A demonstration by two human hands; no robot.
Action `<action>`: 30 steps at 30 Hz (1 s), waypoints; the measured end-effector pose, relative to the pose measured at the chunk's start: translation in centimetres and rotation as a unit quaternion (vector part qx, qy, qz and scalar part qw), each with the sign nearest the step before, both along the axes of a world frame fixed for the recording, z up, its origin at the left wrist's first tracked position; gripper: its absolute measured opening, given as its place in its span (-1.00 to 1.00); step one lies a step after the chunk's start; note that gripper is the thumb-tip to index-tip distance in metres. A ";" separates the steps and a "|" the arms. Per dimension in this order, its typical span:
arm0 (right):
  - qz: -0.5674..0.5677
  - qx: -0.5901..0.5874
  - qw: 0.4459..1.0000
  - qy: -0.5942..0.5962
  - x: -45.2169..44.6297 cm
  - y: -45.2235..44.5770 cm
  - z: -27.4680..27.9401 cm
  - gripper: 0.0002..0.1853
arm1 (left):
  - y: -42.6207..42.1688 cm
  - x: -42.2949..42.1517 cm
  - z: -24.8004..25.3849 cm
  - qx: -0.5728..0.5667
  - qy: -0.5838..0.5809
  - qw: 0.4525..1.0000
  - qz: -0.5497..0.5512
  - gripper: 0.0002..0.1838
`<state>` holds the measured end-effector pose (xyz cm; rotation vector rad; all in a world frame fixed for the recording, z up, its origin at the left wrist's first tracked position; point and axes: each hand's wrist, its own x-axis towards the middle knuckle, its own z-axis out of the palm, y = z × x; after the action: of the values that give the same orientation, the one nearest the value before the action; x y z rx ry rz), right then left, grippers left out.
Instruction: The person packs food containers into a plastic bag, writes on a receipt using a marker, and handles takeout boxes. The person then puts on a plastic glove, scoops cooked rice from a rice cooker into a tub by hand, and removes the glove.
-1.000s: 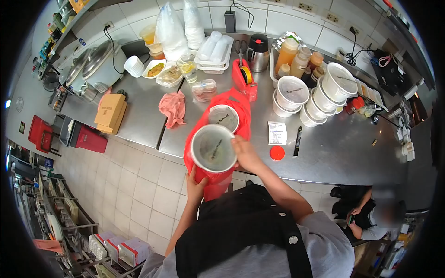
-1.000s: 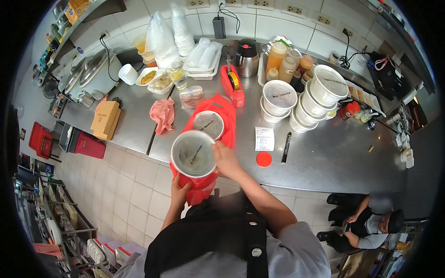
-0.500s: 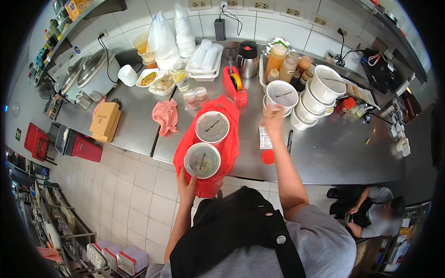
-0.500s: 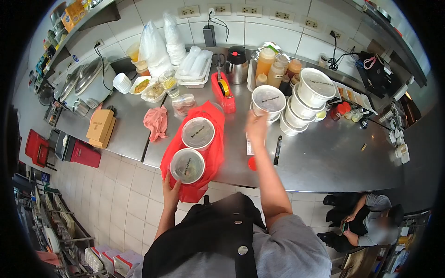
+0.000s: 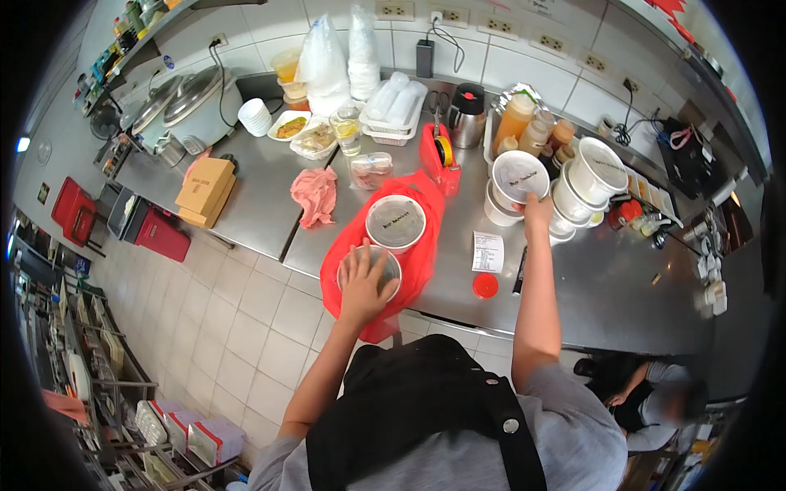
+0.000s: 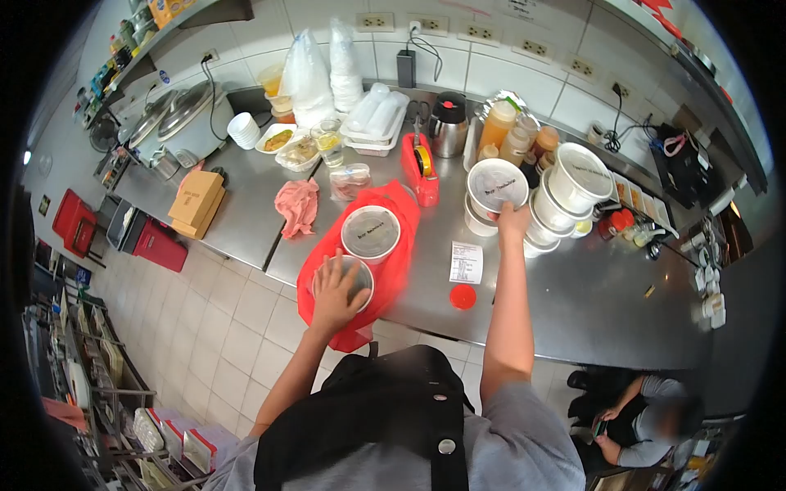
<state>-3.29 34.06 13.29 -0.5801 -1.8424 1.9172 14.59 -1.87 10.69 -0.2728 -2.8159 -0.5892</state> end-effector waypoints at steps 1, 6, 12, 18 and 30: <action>0.005 0.001 1.000 0.001 1.1 -1.0 1.6 -0.65 | 0.3 0.0 -0.4 0.001 0.001 1.000 0.005 -0.32; 0.243 -0.015 0.970 0.007 5.7 -6.6 9.0 -0.66 | 0.9 0.2 -1.3 -0.049 -0.029 0.998 0.010 -0.24; 0.384 -0.080 0.917 -0.077 4.3 -15.6 4.4 -0.63 | 0.8 0.1 -1.5 -0.054 -0.020 0.998 0.019 -0.22; 0.414 -0.040 0.901 -0.128 3.6 -16.3 1.5 -0.52 | 0.3 0.0 -1.2 -0.048 -0.026 0.998 0.020 -0.20; 0.115 -0.308 0.938 -0.113 0.2 0.8 -6.9 -0.54 | -1.8 -1.5 -1.0 -0.062 -0.035 0.997 -0.017 -0.23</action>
<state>-3.10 34.85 6.43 -0.8322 -1.4534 2.7118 13.09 -3.72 9.70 -0.3306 -2.9264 -0.4398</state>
